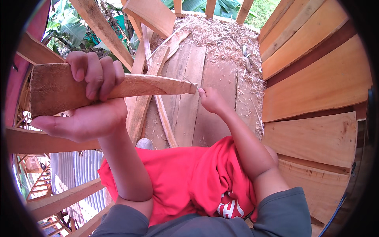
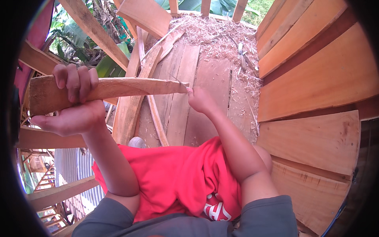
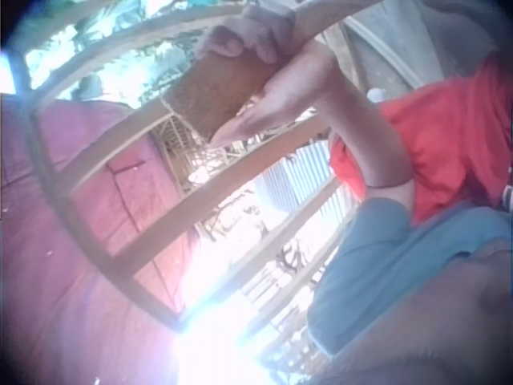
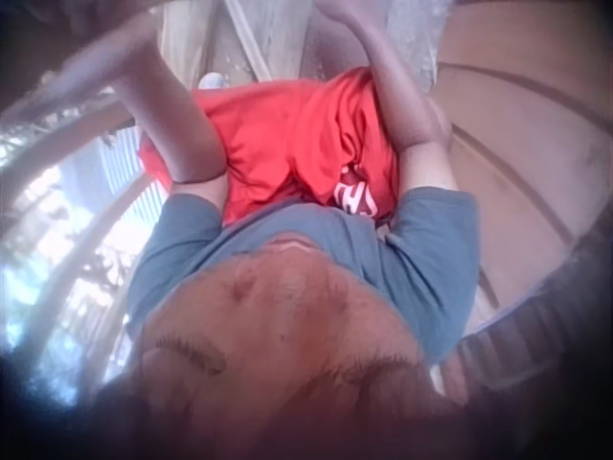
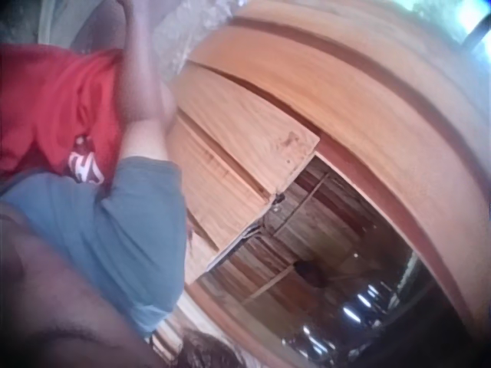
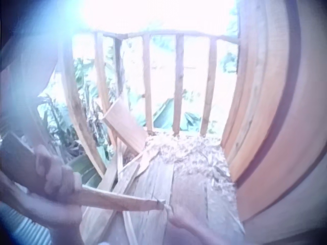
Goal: The person is carving a piece of wood using a knife. They hold the wood in their left hand and use the knife in their right hand to shave off thin layers, shaping the wood into a pointed form. Wood shavings accumulate on the floor around them.
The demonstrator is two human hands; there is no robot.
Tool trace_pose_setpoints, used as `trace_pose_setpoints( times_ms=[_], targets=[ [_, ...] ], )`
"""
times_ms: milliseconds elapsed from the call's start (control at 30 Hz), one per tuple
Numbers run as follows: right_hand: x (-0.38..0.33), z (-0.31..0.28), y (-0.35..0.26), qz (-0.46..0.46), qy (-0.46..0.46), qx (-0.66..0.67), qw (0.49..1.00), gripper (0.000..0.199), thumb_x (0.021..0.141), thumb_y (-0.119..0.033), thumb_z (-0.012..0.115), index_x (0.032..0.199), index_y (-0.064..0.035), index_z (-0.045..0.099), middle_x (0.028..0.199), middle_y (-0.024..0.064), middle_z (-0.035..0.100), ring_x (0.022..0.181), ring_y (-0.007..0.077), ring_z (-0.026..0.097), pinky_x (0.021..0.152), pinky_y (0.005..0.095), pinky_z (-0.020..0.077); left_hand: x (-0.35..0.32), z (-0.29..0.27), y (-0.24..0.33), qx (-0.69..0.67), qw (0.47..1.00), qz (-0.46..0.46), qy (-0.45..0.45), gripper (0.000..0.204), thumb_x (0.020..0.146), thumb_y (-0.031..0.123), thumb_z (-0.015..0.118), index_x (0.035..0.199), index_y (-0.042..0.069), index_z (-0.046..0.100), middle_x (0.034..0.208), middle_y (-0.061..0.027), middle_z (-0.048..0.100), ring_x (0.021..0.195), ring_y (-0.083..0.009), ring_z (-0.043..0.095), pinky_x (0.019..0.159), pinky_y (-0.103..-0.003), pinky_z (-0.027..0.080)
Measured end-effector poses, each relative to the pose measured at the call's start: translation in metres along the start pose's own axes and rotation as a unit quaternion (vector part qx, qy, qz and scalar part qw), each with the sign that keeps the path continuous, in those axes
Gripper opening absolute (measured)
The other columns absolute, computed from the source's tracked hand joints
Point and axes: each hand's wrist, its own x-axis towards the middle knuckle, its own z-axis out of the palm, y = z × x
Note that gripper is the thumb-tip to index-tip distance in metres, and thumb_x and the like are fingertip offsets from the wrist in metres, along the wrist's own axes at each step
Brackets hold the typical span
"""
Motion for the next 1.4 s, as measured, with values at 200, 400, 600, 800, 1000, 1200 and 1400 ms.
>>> trace_pose_setpoints(
  times_ms=[200, 400, 600, 800, 1000, 1200, 1400],
  targets=[
    [-0.011, 0.003, -0.024, -0.004, -0.022, 0.12, 0.993, 0.051, 0.1, -0.034, 0.034, 0.08, 0.0057, 0.059, 0.078, 0.0257, 0.063, 0.079, 0.0412, 0.062, 0.075, 0.0464, 0.0454, 0.001, 0.002, -0.001, 0.012, 0.999, 0.002, 0.032, 0.082, 0.063, 0.088, 0.045, 0.083, 0.009, 0.036, 0.06, 0.0026, 0.029, 0.053, -0.0095, 0.022, 0.054, -0.026, 0.021],
    [-0.003, 0.02, -0.017, 0.089, -0.027, 0.124, 0.988, 0.052, 0.101, -0.036, 0.034, 0.068, 0.001, 0.05, 0.056, 0.0086, 0.049, 0.055, 0.0209, 0.051, 0.057, 0.0366, 0.0409, 0.01, -0.001, 0.0, 0.047, 0.996, 0.028, 0.068, 0.084, 0.063, 0.089, 0.044, 0.082, 0.007, 0.036, 0.06, 0.0017, 0.028, 0.053, -0.0103, 0.021, 0.054, -0.026, 0.021],
    [0.008, 0.029, 0.007, -0.018, 0.009, 0.194, 0.981, 0.051, 0.101, -0.036, 0.034, 0.065, -0.0007, 0.042, 0.055, 0.0044, 0.04, 0.054, 0.015, 0.039, 0.053, 0.0377, 0.0354, 0.008, 0.008, -0.003, 0.075, 0.992, 0.031, 0.098, 0.085, 0.062, 0.09, 0.044, 0.081, 0.008, 0.035, 0.06, 0.0016, 0.027, 0.053, -0.0104, 0.021, 0.054, -0.026, 0.02],
    [0.002, 0.022, -0.022, -0.067, 0.045, 0.165, 0.983, 0.053, 0.101, -0.038, 0.034, 0.074, 0.004, 0.052, 0.065, 0.0215, 0.056, 0.064, 0.0349, 0.056, 0.064, 0.0454, 0.0418, 0.004, 0.001, -0.004, 0.034, 0.998, 0.018, 0.056, 0.086, 0.06, 0.092, 0.044, 0.081, 0.009, 0.035, 0.06, 0.0023, 0.028, 0.053, -0.0094, 0.021, 0.053, -0.026, 0.02],
    [-0.011, 0.013, -0.045, -0.028, 0.036, 0.086, 0.995, 0.054, 0.1, -0.038, 0.033, 0.079, 0.0054, 0.057, 0.08, 0.0288, 0.061, 0.079, 0.0427, 0.06, 0.074, 0.0472, 0.0443, 0.004, -0.007, -0.001, 0.013, 0.999, 0.017, 0.033, 0.087, 0.06, 0.093, 0.043, 0.081, 0.009, 0.034, 0.059, 0.0032, 0.028, 0.052, -0.0087, 0.022, 0.053, -0.025, 0.021],
    [0.016, 0.03, 0.015, 0.074, 0.0, 0.068, 0.995, 0.052, 0.102, -0.037, 0.034, 0.075, 0.0047, 0.05, 0.058, 0.0096, 0.047, 0.055, 0.0184, 0.045, 0.057, 0.0382, 0.0395, 0.007, 0.007, -0.003, 0.035, 0.999, 0.004, 0.018, 0.086, 0.058, 0.092, 0.047, 0.081, 0.011, 0.035, 0.058, 0.0041, 0.029, 0.051, -0.0083, 0.025, 0.053, -0.024, 0.021],
    [0.014, 0.03, 0.026, 0.015, -0.034, 0.117, 0.992, 0.048, 0.101, -0.035, 0.032, 0.1, 0.0022, 0.061, 0.091, 0.0254, 0.065, 0.09, 0.0399, 0.062, 0.082, 0.0443, 0.0458, 0.004, 0.002, -0.003, -0.021, 0.999, -0.014, -0.024, 0.085, 0.057, 0.093, 0.048, 0.08, 0.012, 0.034, 0.058, 0.005, 0.031, 0.05, -0.007, 0.026, 0.053, -0.023, 0.022]
  ],
)
